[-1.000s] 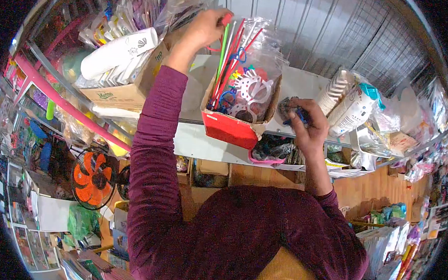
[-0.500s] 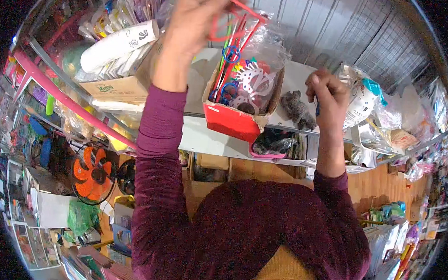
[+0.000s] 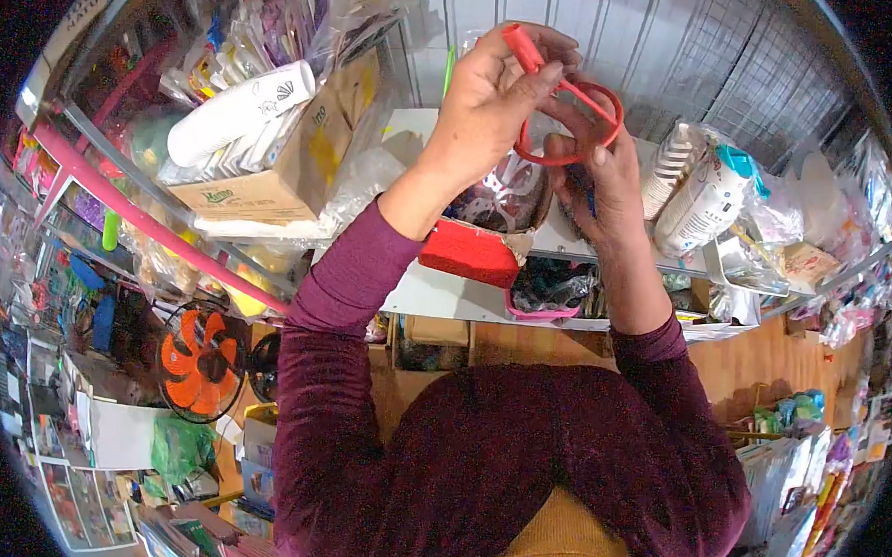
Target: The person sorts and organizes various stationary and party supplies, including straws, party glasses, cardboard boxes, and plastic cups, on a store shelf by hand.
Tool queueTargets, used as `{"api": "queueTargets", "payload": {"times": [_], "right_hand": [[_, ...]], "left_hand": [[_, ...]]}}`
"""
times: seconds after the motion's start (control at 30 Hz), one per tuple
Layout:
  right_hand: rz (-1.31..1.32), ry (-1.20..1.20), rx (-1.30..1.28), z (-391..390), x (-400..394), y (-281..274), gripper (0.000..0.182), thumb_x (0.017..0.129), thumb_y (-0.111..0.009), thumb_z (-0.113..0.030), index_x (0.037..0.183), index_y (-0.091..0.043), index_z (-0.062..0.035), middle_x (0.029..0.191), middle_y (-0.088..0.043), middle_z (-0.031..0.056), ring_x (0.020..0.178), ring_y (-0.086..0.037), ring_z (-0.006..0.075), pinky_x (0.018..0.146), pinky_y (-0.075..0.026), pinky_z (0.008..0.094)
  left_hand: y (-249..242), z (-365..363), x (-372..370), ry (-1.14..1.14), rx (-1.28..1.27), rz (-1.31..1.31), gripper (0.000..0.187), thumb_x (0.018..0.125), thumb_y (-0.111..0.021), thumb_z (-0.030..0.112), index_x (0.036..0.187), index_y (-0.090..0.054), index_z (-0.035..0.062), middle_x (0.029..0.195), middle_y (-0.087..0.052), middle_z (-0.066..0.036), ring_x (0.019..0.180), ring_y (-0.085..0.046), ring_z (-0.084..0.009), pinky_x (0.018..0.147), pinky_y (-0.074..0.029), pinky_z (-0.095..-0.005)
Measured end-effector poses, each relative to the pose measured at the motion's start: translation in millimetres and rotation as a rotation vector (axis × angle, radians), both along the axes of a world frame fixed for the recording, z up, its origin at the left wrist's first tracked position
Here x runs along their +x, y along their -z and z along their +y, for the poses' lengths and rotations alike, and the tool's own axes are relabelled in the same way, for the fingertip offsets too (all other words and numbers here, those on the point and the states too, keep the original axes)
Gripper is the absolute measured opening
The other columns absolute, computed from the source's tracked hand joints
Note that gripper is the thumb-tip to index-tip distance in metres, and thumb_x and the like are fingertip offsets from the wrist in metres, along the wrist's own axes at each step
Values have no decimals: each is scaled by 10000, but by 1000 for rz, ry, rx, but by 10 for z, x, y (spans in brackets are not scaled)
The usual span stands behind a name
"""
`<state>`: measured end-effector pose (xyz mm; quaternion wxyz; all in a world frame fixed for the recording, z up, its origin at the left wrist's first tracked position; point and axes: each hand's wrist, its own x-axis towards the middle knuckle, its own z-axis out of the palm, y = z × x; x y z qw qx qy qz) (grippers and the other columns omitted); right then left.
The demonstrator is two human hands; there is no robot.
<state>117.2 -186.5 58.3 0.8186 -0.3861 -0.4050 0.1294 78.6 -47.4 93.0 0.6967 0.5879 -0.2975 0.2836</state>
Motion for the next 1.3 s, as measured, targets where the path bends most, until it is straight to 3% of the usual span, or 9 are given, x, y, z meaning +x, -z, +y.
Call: {"api": "queueTargets", "payload": {"times": [0.13, 0.23, 0.33, 0.43, 0.5, 0.7, 1.0, 1.13, 1.3], "right_hand": [[-8, 48, 45, -99, 117, 20, 829, 690, -748, -320, 1325, -311, -15, 1138, -557, 134, 638, -522, 82, 473, -435, 176], [-55, 155, 19, -325, 252, -10, 834, 698, -732, -353, 1324, -309, -1, 1124, -565, 141, 643, -518, 69, 454, -424, 176], [-32, 186, -21, -485, 308, 46, 836, 708, -712, -380, 1324, -303, 11, 1105, -574, 149, 610, -516, 73, 440, -416, 188], [-40, 166, -26, -526, 391, 135, 842, 701, -721, -363, 1329, -299, 7, 1117, -562, 175, 577, -516, 86, 438, -417, 195], [26, 174, -59, -551, 389, 189, 845, 691, -733, -342, 1328, -300, 5, 1118, -554, 192, 572, -515, 89, 437, -419, 199], [82, 214, -88, -669, 424, 318, 903, 666, -740, -411, 1325, -297, 18, 1108, -558, 190, 539, -484, 71, 415, -373, 183], [128, 203, -78, -856, 438, 425, 835, 676, -738, -327, 1321, -317, -6, 1101, -575, 159, 608, -514, 63, 485, -426, 186], [134, 182, -75, -819, 375, 442, 820, 681, -745, -316, 1316, -326, -9, 1110, -577, 164, 614, -519, 65, 488, -422, 185], [102, 249, -70, -909, 332, 477, 874, 672, -742, -389, 1320, -315, 11, 1101, -574, 165, 543, -488, 67, 428, -373, 182]], "left_hand": [[-166, 181, -147, -606, 574, -110, 621, 750, -662, 7, 1302, -379, 18, 1202, -503, -110, 1111, -494, -212, 971, -378, -331], [-43, 829, 88, -988, 599, -48, 584, 729, -705, 302, 1185, -507, -5, 1086, -592, -198, 1012, -572, -316, 886, -433, -359], [164, 1160, 293, -1033, 633, 265, 551, 745, -676, 408, 1064, -585, -33, 1051, -602, -236, 986, -585, -307, 860, -443, -365], [360, 1307, 614, -740, 659, 567, 584, 744, -653, 481, 955, -616, -63, 995, -617, -254, 938, -607, -287, 819, -465, -354], [367, 1226, 806, -610, 857, 780, 511, 743, -686, 423, 940, -648, -48, 885, -655, -156, 843, -608, -203, 770, -462, -330], [382, 971, 1008, -887, 1037, 775, 418, 658, -754, 332, 814, -658, -44, 768, -644, -136, 670, -584, -169, 638, -465, -323], [162, 830, 647, -368, 314, 701, 334, 742, -697, 211, 958, -613, -30, 815, -632, -84, 706, -583, -143, 642, -458, -270], [165, 757, 729, -595, 721, 761, 442, 710, -725, 263, 968, -575, -63, 978, -621, -163, 922, -590, -200, 788, -471, -338], [419, 905, 1017, -1003, 941, 584, 453, 631, -787, 237, 943, -617, -44, 884, -637, -152, 854, -591, -212, 772, -468, -316]]}}
